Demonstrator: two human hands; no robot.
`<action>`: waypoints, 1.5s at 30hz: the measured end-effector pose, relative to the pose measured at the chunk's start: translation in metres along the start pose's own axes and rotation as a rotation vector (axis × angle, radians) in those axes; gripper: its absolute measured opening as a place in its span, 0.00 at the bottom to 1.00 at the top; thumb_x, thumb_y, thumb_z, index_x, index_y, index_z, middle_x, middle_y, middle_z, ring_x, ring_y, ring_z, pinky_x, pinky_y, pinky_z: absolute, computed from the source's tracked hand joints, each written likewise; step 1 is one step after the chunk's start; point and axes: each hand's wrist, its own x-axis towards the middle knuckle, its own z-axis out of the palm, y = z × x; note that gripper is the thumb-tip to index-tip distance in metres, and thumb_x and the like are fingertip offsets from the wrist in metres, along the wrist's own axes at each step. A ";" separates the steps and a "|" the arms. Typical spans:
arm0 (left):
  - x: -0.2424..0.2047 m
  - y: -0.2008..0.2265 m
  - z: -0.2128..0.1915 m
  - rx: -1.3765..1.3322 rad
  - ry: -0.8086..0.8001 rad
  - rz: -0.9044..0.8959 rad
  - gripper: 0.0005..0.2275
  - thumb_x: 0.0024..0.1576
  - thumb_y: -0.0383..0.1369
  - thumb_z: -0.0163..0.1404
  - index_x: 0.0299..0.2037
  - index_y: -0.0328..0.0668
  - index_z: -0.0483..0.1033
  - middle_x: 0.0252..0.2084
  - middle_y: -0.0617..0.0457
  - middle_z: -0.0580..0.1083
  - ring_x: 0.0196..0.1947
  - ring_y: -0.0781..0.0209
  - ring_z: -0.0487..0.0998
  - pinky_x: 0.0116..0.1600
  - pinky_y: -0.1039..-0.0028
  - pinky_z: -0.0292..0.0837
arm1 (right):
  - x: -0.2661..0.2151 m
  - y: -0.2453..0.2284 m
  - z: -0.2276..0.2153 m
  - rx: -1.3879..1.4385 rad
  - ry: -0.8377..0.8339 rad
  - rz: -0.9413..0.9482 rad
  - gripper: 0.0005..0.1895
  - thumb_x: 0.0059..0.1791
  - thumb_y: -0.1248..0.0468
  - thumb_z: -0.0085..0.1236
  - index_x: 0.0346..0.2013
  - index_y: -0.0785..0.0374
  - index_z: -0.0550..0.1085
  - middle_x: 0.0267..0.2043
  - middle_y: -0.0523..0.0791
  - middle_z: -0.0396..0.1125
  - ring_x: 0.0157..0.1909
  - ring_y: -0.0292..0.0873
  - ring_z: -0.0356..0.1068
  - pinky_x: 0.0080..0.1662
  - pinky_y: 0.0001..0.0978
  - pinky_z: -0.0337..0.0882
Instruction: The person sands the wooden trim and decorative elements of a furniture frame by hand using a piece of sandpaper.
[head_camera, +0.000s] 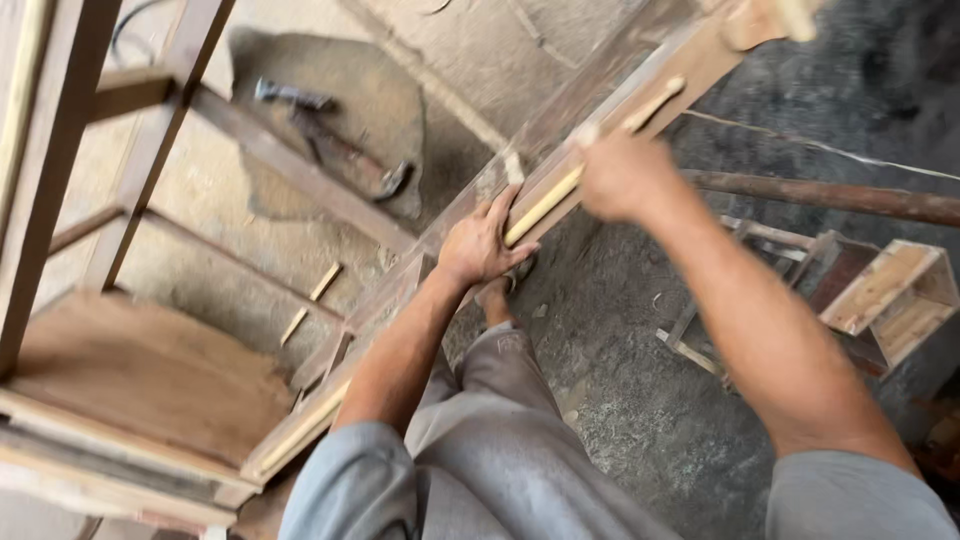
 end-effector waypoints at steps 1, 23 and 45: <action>0.013 0.000 0.000 -0.001 -0.007 0.024 0.44 0.48 0.57 0.62 0.73 0.52 0.54 0.55 0.32 0.72 0.49 0.32 0.79 0.53 0.52 0.75 | -0.002 0.015 -0.004 0.000 0.006 0.024 0.16 0.51 0.63 0.50 0.47 0.69 0.77 0.39 0.63 0.73 0.40 0.58 0.76 0.49 0.54 0.74; -0.001 -0.005 0.004 -0.075 -0.025 0.026 0.45 0.48 0.48 0.66 0.72 0.42 0.53 0.54 0.33 0.74 0.50 0.35 0.78 0.54 0.55 0.74 | -0.067 0.020 0.095 0.219 0.708 -0.350 0.30 0.59 0.57 0.38 0.77 0.54 0.51 0.37 0.49 0.74 0.28 0.43 0.73 0.33 0.30 0.77; 0.010 -0.010 0.005 -0.018 -0.053 -0.003 0.45 0.49 0.50 0.66 0.72 0.43 0.53 0.55 0.32 0.73 0.51 0.36 0.78 0.57 0.55 0.74 | -0.055 0.045 0.082 0.397 0.380 -0.028 0.29 0.60 0.55 0.39 0.77 0.53 0.51 0.22 0.45 0.70 0.17 0.40 0.68 0.25 0.36 0.72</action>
